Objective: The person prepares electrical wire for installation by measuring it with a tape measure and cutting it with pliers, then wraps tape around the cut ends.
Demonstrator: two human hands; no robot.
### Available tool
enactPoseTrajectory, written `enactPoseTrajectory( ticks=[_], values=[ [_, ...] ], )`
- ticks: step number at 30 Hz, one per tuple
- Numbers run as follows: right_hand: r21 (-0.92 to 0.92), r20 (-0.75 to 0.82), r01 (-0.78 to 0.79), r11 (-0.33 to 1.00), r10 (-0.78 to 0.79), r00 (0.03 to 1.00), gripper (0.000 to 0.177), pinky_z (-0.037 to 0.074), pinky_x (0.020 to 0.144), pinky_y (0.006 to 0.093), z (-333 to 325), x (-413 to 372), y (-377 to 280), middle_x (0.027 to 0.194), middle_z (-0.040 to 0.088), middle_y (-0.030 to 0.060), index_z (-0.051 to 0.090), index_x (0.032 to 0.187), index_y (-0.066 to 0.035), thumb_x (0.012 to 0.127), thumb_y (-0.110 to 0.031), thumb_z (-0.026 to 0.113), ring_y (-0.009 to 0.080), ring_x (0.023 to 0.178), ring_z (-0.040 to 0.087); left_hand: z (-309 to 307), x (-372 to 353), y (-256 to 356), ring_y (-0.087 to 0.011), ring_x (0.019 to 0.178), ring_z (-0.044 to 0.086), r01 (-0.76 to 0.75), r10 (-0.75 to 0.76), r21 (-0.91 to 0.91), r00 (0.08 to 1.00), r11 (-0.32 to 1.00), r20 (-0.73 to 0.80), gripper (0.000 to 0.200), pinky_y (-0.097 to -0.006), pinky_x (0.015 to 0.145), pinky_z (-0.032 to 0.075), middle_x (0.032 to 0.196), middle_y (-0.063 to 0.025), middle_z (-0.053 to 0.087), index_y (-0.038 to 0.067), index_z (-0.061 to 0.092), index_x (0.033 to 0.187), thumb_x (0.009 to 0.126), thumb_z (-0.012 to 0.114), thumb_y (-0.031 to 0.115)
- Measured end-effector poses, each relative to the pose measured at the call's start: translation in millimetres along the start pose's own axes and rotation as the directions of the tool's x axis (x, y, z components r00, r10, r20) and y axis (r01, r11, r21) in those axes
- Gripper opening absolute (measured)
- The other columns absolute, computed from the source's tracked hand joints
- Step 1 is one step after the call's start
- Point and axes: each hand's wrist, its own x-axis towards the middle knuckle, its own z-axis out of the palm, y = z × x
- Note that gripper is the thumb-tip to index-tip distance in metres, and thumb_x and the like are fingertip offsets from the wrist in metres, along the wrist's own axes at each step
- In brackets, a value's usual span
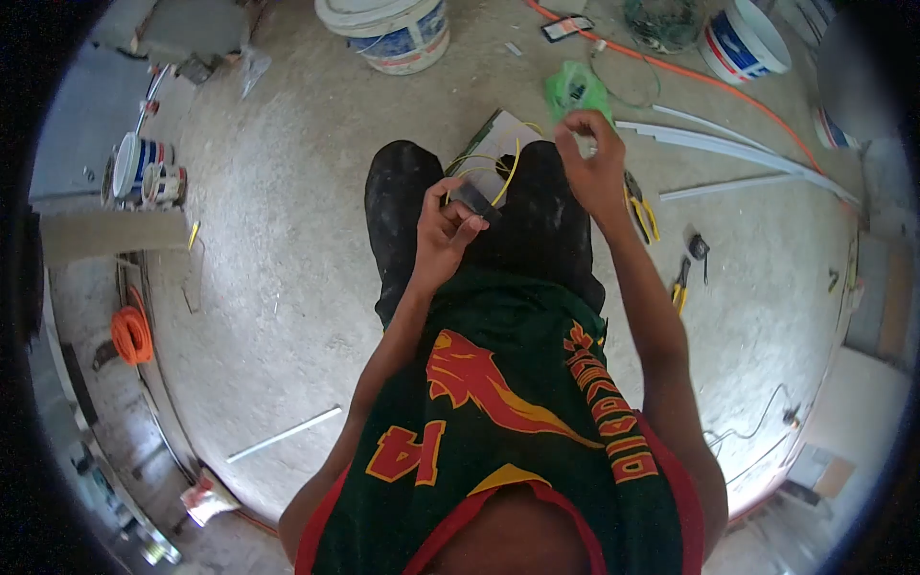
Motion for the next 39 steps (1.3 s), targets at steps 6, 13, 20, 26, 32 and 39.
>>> enactPoseTrajectory(
  ticks=[6, 13, 20, 26, 32, 39],
  values=[
    [0.626, 0.298, -0.394, 0.673, 0.26, 0.918, 0.021, 0.04, 0.096, 0.0354, 33, -97, 6, 0.125, 0.049, 0.0113, 0.053, 0.104, -0.004, 0.086, -0.009, 0.063, 0.0218, 0.113, 0.051, -4, -3, 1, -0.0104, 0.076, 0.057, 0.063, -0.065, 0.026, 0.992, 0.998, 0.106, 0.04, -0.024, 0.075, 0.046, 0.08, -0.0038, 0.058, 0.002, 0.048, 0.126, 0.09, 0.064, 0.012],
    [0.572, 0.481, -0.365, 0.734, 0.06, 0.874, 0.037, 0.033, 0.105, 0.043, 45, -99, 18, 0.138, 0.041, 0.0156, 0.051, 0.11, -0.005, 0.08, -0.013, 0.073, 0.0273, 0.129, 0.041, -12, 10, 5, -0.0091, 0.083, 0.058, 0.106, -0.116, 0.196, 0.992, 0.975, 0.039, 0.023, -0.0232, 0.077, 0.047, 0.097, -0.0092, 0.066, -0.002, 0.068, 0.107, 0.088, 0.066, 0.01],
    [0.387, 0.575, -0.435, 0.813, 0.156, 0.803, 0.052, 0.032, 0.106, 0.0395, 52, -81, 7, 0.127, 0.047, 0.0115, 0.053, 0.12, -0.006, 0.076, -0.019, 0.076, 0.0265, 0.123, 0.045, -11, 26, 7, -0.004, 0.064, 0.053, 0.113, -0.083, 0.294, 0.99, 0.949, -0.112, 0.021, -0.0207, 0.058, 0.043, 0.071, -0.0003, 0.065, -0.005, 0.071, 0.094, 0.083, 0.071, 0.013],
    [0.189, 0.544, -0.089, 0.978, -0.029, 0.838, 0.069, 0.037, 0.1, 0.0351, 55, -78, 6, 0.117, 0.051, 0.0113, 0.048, 0.128, -0.004, 0.07, -0.027, 0.079, 0.0259, 0.116, 0.05, -24, 38, -8, -0.0081, 0.06, 0.056, 0.133, -0.091, 0.386, 0.988, 0.913, -0.125, 0.018, -0.0243, 0.056, 0.045, 0.066, -0.0039, 0.064, -0.004, 0.07, 0.085, 0.081, 0.071, 0.013],
    [-0.047, 0.544, -0.095, 0.994, 0.105, 0.832, 0.062, 0.042, 0.09, 0.0346, 52, -78, 0, 0.105, 0.055, 0.0129, 0.051, 0.11, -0.001, 0.065, -0.032, 0.081, 0.0256, 0.104, 0.055, -12, 39, -14, -0.0086, 0.066, 0.057, 0.217, -0.127, 0.522, 0.971, 0.825, -0.204, 0.014, -0.024, 0.061, 0.045, 0.072, -0.0039, 0.065, -0.004, 0.069, 0.085, 0.084, 0.068, 0.011],
    [0.128, 0.506, -0.242, 0.962, 0.146, 0.85, 0.058, 0.046, 0.078, 0.0335, 38, -96, 29, 0.098, 0.058, 0.0103, 0.052, 0.104, -0.001, 0.067, -0.036, 0.08, 0.022, 0.087, 0.057, -4, 45, -37, -0.0121, 0.065, 0.059, 0.204, -0.196, 0.352, 0.979, 0.914, -0.059, 0.019, -0.0259, 0.062, 0.046, 0.072, -0.0082, 0.064, -0.002, 0.065, 0.099, 0.083, 0.065, 0.008]
  ],
)
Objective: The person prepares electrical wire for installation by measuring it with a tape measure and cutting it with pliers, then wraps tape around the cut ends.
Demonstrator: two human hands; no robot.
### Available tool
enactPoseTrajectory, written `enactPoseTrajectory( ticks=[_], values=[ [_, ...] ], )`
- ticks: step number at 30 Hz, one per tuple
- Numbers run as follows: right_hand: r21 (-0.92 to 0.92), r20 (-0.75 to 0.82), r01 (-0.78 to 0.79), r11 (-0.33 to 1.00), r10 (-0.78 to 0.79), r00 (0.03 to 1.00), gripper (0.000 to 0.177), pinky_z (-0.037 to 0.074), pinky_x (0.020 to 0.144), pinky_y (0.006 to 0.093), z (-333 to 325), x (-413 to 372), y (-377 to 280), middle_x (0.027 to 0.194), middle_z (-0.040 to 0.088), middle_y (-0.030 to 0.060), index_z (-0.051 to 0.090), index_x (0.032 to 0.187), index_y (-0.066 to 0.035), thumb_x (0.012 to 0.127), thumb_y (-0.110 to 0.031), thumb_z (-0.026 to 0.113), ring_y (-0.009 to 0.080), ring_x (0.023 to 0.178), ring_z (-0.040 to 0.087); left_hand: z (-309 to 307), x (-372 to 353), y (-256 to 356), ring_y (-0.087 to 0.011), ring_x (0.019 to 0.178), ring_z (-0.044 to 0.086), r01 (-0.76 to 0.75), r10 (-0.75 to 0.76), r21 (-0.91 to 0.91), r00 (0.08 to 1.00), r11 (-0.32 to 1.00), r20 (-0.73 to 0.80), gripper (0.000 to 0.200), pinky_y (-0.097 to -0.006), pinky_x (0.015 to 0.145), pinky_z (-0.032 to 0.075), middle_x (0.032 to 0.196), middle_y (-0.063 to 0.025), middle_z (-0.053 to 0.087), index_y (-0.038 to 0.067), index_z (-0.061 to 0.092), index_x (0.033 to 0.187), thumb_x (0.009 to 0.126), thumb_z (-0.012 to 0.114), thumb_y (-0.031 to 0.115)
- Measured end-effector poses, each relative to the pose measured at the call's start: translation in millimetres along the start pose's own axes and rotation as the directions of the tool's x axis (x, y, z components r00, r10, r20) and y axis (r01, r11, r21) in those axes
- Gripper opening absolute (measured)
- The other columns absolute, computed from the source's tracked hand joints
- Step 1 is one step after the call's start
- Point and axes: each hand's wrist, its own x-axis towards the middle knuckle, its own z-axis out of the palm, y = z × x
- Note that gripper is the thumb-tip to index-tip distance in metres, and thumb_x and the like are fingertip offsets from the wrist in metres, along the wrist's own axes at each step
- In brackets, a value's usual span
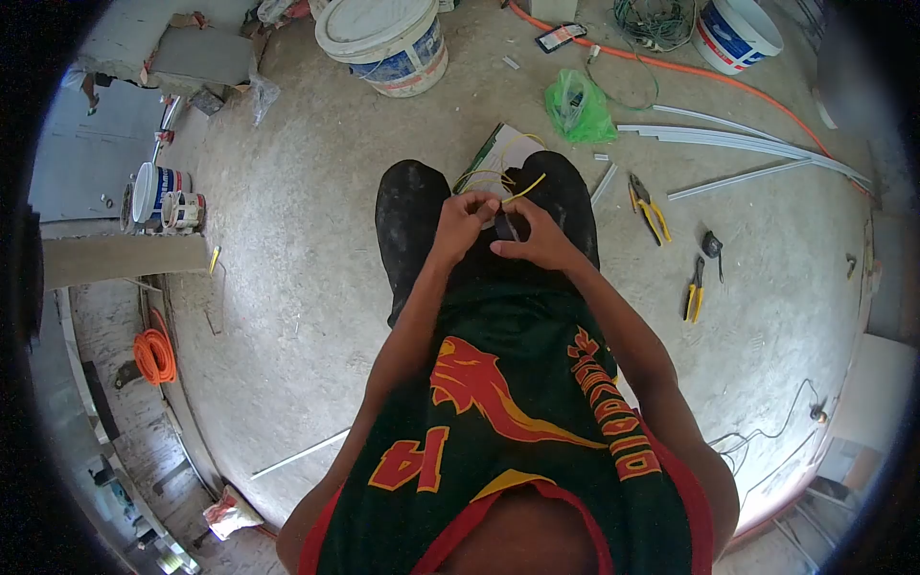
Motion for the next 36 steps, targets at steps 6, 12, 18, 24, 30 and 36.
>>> enactPoseTrajectory(
  ticks=[6, 12, 18, 24, 30, 36],
  values=[
    [0.602, 0.24, -0.511, 0.613, 0.472, 0.848, 0.046, 0.047, 0.062, 0.0249, 2, -6, 1, 0.085, 0.06, 0.0051, 0.055, 0.104, -0.002, 0.082, -0.04, 0.069, 0.0136, 0.069, 0.057, -2, -13, 9, -0.0117, 0.077, 0.06, -0.129, 0.128, 0.109, 0.992, 0.986, 0.021, 0.026, -0.0248, 0.07, 0.046, 0.082, -0.0055, 0.062, 0.0, 0.054, 0.109, 0.084, 0.06, -0.003],
    [0.586, -0.096, -0.215, 0.782, 0.33, 0.939, 0.05, 0.046, 0.085, 0.0297, -2, -10, 26, 0.106, 0.06, 0.009, 0.052, 0.121, -0.001, 0.086, -0.034, 0.066, 0.0179, 0.096, 0.059, -1, -14, 23, -0.0099, 0.081, 0.058, -0.139, 0.171, -0.159, 0.963, 0.977, 0.206, 0.015, -0.0248, 0.075, 0.046, 0.083, -0.001, 0.058, 0.003, 0.052, 0.1, 0.087, 0.06, -0.001],
    [0.646, -0.052, -0.051, 0.762, 0.11, 0.993, 0.069, 0.032, 0.105, 0.0356, -1, 6, 3, 0.136, 0.047, 0.0125, 0.043, 0.135, -0.002, 0.078, -0.025, 0.074, 0.0208, 0.123, 0.045, -5, -16, 27, -0.0078, 0.081, 0.055, -0.032, 0.088, -0.234, 0.969, 0.972, 0.233, 0.02, -0.0232, 0.077, 0.044, 0.083, 0.001, 0.056, 0.002, 0.059, 0.108, 0.089, 0.062, 0.006],
    [0.143, 0.102, 0.032, 0.989, -0.047, 0.994, 0.074, 0.032, 0.105, 0.0363, -5, 15, -6, 0.131, 0.05, 0.0156, 0.038, 0.137, 0.0, 0.074, -0.02, 0.073, 0.0272, 0.122, 0.047, -5, -14, 38, -0.007, 0.073, 0.056, -0.025, 0.028, -0.055, 0.998, 0.998, 0.054, 0.023, -0.0232, 0.066, 0.045, 0.084, -0.0036, 0.067, -0.002, 0.07, 0.1, 0.083, 0.071, 0.013],
    [-0.102, 0.112, 0.053, 0.993, -0.041, 0.993, 0.067, 0.038, 0.098, 0.0382, 3, 21, 0, 0.117, 0.054, 0.0215, 0.041, 0.126, 0.004, 0.073, -0.024, 0.072, 0.0333, 0.112, 0.053, -15, 10, 13, -0.0085, 0.067, 0.058, 0.039, -0.032, 0.211, 0.999, 0.977, -0.037, 0.018, -0.0265, 0.062, 0.047, 0.074, -0.0066, 0.069, -0.002, 0.072, 0.089, 0.08, 0.073, 0.013],
    [-0.224, 0.153, -0.114, 0.968, 0.151, 0.977, 0.071, 0.042, 0.091, 0.0397, -2, 33, 2, 0.11, 0.054, 0.0273, 0.041, 0.12, 0.008, 0.07, -0.032, 0.071, 0.0374, 0.105, 0.055, 4, 27, -6, -0.0201, 0.063, 0.066, -0.324, 0.406, 0.392, 0.902, 0.861, -0.147, 0.014, -0.0323, 0.06, 0.049, 0.069, -0.0168, 0.066, 0.001, 0.072, 0.086, 0.082, 0.068, 0.014]
  ],
)
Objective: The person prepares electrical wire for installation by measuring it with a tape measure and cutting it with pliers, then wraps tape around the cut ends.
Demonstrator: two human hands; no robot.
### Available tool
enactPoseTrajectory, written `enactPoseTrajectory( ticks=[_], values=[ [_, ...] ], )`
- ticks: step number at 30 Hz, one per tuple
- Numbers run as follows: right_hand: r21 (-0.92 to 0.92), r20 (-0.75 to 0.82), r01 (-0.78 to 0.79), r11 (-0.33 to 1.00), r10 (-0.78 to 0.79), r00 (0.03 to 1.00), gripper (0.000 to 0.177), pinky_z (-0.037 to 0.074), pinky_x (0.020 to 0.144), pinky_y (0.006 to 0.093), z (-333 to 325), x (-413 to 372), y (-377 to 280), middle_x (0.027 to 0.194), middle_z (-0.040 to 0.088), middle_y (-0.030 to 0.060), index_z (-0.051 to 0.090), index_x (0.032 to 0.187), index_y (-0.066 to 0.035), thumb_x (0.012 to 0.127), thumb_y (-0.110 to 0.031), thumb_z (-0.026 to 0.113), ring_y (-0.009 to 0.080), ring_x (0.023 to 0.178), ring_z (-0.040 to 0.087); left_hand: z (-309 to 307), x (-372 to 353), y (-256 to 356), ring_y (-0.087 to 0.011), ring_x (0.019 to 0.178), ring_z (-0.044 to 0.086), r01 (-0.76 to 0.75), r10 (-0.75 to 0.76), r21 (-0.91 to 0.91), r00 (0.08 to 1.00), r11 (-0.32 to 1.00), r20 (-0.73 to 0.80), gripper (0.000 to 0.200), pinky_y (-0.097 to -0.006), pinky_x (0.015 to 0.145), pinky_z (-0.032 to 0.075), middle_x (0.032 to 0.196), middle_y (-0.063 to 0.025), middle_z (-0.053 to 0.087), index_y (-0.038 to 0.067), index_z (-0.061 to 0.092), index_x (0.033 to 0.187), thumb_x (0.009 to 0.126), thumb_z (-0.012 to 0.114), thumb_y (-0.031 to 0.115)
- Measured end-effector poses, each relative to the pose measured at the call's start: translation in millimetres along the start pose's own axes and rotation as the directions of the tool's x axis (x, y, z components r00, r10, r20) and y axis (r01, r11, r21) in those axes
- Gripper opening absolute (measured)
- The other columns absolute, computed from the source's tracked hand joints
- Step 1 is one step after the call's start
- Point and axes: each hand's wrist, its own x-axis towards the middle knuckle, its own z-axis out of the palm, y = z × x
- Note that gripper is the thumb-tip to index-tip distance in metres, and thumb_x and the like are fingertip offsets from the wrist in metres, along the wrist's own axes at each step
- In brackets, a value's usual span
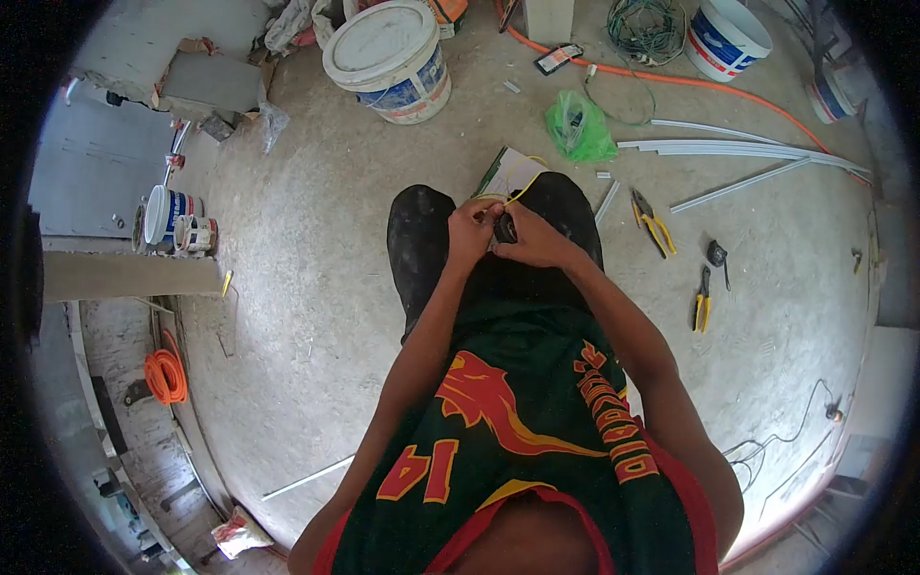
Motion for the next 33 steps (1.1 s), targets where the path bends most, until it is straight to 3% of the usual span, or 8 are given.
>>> enactPoseTrajectory(
  ticks=[7, 11, 14, 16, 21, 23, 27, 33],
  values=[
    [-0.014, 0.166, -0.174, 0.985, 0.174, 0.971, 0.073, 0.043, 0.092, 0.0394, 2, -5, -2, 0.114, 0.054, 0.0264, 0.04, 0.125, 0.006, 0.071, -0.035, 0.069, 0.0398, 0.109, 0.053, 23, -16, -48, -0.0205, 0.063, 0.066, 0.195, -0.201, 0.215, 0.98, 0.957, 0.006, 0.021, -0.0333, 0.061, 0.049, 0.069, -0.0177, 0.065, 0.0, 0.071, 0.088, 0.084, 0.066, 0.02],
    [-0.033, 0.082, 0.263, 0.964, -0.26, 0.962, 0.074, 0.044, 0.091, 0.0388, -51, -16, -57, 0.118, 0.055, 0.0178, 0.041, 0.129, -0.001, 0.064, -0.023, 0.069, 0.0358, 0.104, 0.056, 24, 3, -56, -0.0102, 0.062, 0.059, 0.434, -0.434, -0.012, 0.901, 0.901, -0.014, 0.024, -0.0302, 0.06, 0.047, 0.067, -0.0085, 0.067, -0.001, 0.072, 0.086, 0.085, 0.065, 0.022],
    [-0.042, -0.043, 0.546, 0.837, -0.547, 0.836, 0.079, 0.045, 0.09, 0.0384, -62, -36, -95, 0.122, 0.055, 0.0113, 0.041, 0.132, -0.006, 0.059, -0.013, 0.069, 0.0329, 0.1, 0.059, -6, 2, -3, -0.0068, 0.064, 0.051, 0.396, -0.287, -0.152, 0.837, 0.906, 0.466, 0.028, -0.0269, 0.06, 0.042, 0.07, 0.0002, 0.063, -0.003, 0.07, 0.091, 0.088, 0.062, 0.024],
    [-0.154, 0.107, 0.038, 0.987, -0.022, 0.994, 0.068, 0.047, 0.085, 0.0378, -85, -42, -90, 0.117, 0.055, 0.0118, 0.047, 0.121, -0.006, 0.058, -0.015, 0.07, 0.0327, 0.096, 0.059, -22, 29, 26, -0.0077, 0.066, 0.05, 0.46, -0.231, -0.232, 0.745, 0.857, 0.626, 0.028, -0.026, 0.059, 0.04, 0.074, 0.0006, 0.062, -0.002, 0.068, 0.093, 0.089, 0.062, 0.025],
    [-0.189, 0.078, 0.209, 0.959, -0.198, 0.977, 0.054, 0.047, 0.075, 0.0365, -79, -57, -69, 0.105, 0.057, 0.0114, 0.052, 0.105, -0.004, 0.055, -0.018, 0.071, 0.0318, 0.086, 0.058, -42, 2, 42, -0.012, 0.07, 0.053, 0.765, -0.163, -0.474, 0.585, 0.437, 0.795, 0.018, -0.0269, 0.059, 0.041, 0.089, -0.0026, 0.062, 0.002, 0.066, 0.093, 0.086, 0.066, 0.018],
    [-0.141, 0.062, 0.192, 0.971, -0.185, 0.981, 0.052, 0.046, 0.075, 0.0358, -80, -59, -68, 0.101, 0.057, 0.0114, 0.054, 0.101, -0.004, 0.054, -0.019, 0.071, 0.0317, 0.085, 0.058, -41, -9, 67, -0.0132, 0.071, 0.054, 0.17, 0.002, -0.29, 0.859, 0.942, 0.511, 0.016, -0.0284, 0.061, 0.043, 0.092, -0.0045, 0.063, 0.003, 0.067, 0.093, 0.082, 0.07, 0.014],
    [-0.044, 0.038, 0.22, 0.974, -0.218, 0.975, 0.051, 0.046, 0.077, 0.035, -79, -55, -63, 0.099, 0.057, 0.0116, 0.055, 0.098, -0.004, 0.053, -0.02, 0.07, 0.0311, 0.086, 0.058, -28, -18, 72, -0.0155, 0.072, 0.056, -0.461, 0.448, 0.193, 0.887, 0.866, 0.111, 0.02, -0.0302, 0.064, 0.046, 0.09, -0.0069, 0.063, 0.005, 0.067, 0.093, 0.075, 0.075, 0.007],
    [-0.149, 0.017, 0.283, 0.947, -0.284, 0.959, 0.051, 0.046, 0.08, 0.0368, -84, -56, -73, 0.099, 0.058, 0.0125, 0.055, 0.101, -0.005, 0.055, -0.021, 0.07, 0.0308, 0.092, 0.059, -36, -18, 73, -0.0145, 0.067, 0.052, -0.041, 0.093, -0.157, 0.936, 0.987, 0.339, 0.016, -0.0286, 0.061, 0.043, 0.076, -0.0017, 0.055, 0.003, 0.063, 0.087, 0.09, 0.063, 0.018]
  ],
)
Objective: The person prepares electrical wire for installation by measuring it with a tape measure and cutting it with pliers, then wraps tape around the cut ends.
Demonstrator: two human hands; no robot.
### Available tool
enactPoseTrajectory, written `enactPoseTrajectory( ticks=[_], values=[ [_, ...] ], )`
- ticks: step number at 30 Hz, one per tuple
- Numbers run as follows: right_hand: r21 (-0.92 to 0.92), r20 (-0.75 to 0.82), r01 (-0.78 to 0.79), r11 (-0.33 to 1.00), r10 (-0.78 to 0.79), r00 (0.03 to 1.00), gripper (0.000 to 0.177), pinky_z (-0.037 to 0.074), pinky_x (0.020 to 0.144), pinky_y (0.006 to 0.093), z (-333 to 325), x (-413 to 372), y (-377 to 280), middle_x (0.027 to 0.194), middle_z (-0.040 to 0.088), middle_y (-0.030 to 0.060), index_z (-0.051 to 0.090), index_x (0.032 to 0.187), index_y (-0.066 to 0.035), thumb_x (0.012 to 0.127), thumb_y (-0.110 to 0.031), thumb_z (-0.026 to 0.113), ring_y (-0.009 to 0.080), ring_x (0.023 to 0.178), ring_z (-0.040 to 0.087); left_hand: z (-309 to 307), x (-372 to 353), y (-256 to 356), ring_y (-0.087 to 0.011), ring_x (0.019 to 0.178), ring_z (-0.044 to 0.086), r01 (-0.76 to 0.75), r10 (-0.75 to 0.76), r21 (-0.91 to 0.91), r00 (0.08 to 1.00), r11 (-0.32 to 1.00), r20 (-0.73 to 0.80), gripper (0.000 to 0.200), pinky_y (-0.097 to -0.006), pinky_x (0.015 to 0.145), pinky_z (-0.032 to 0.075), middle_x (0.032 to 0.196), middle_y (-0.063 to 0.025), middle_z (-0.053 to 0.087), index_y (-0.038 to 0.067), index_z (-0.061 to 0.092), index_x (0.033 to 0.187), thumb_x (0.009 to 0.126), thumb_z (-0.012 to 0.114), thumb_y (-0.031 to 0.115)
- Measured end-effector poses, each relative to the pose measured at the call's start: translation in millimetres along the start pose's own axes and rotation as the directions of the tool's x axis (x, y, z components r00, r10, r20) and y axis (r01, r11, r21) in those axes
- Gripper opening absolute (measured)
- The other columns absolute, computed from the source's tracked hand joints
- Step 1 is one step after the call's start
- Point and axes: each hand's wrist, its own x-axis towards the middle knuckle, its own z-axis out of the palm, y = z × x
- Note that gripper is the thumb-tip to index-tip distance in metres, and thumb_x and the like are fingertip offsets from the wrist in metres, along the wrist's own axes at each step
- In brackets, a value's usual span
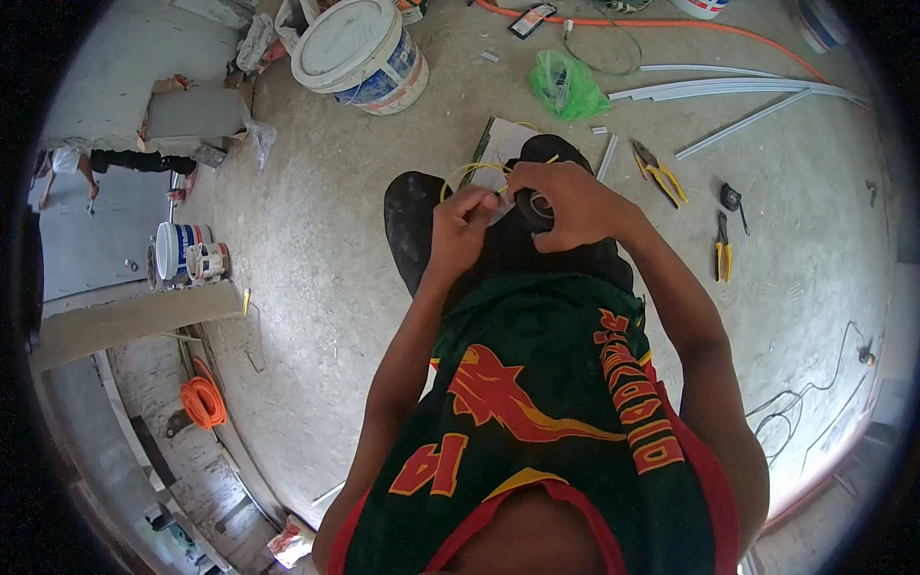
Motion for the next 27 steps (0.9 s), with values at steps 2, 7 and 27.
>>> enactPoseTrajectory(
  ticks=[2, 7, 27],
  values=[
    [-0.089, -0.066, 0.075, 0.993, -0.081, 0.995, 0.051, 0.046, 0.081, 0.038, 4, -2, -2, 0.101, 0.058, 0.0129, 0.055, 0.102, -0.005, 0.057, -0.021, 0.071, 0.0307, 0.096, 0.059, -14, 3, -12, -0.0133, 0.065, 0.048, 0.468, -0.227, -0.609, 0.873, 0.64, 0.433, 0.024, -0.0271, 0.061, 0.041, 0.076, -0.0007, 0.052, 0.002, 0.06, 0.086, 0.094, 0.056, 0.023],
    [-0.224, -0.635, 0.041, 0.974, -0.178, 0.752, 0.047, 0.046, 0.084, 0.0418, 27, -21, 33, 0.106, 0.055, 0.0139, 0.055, 0.107, -0.006, 0.065, -0.018, 0.073, 0.0324, 0.098, 0.057, -12, -5, -6, -0.0116, 0.065, 0.045, 0.6, -0.198, -0.734, 0.799, 0.319, 0.567, 0.031, -0.0256, 0.062, 0.038, 0.081, -0.0015, 0.051, 0.001, 0.056, 0.087, 0.097, 0.047, 0.029],
    [0.104, -0.685, -0.348, 0.932, 0.321, 0.655, 0.032, 0.04, 0.089, 0.0399, 78, -40, 67, 0.11, 0.049, 0.0161, 0.059, 0.09, 0.0, 0.076, -0.023, 0.076, 0.0317, 0.104, 0.049, -16, -31, 24, -0.0067, 0.069, 0.046, 0.234, -0.294, -0.285, 0.937, 0.929, -0.189, 0.031, -0.0212, 0.064, 0.039, 0.074, 0.0003, 0.056, -0.001, 0.058, 0.117, 0.097, 0.054, 0.023]
  ],
)
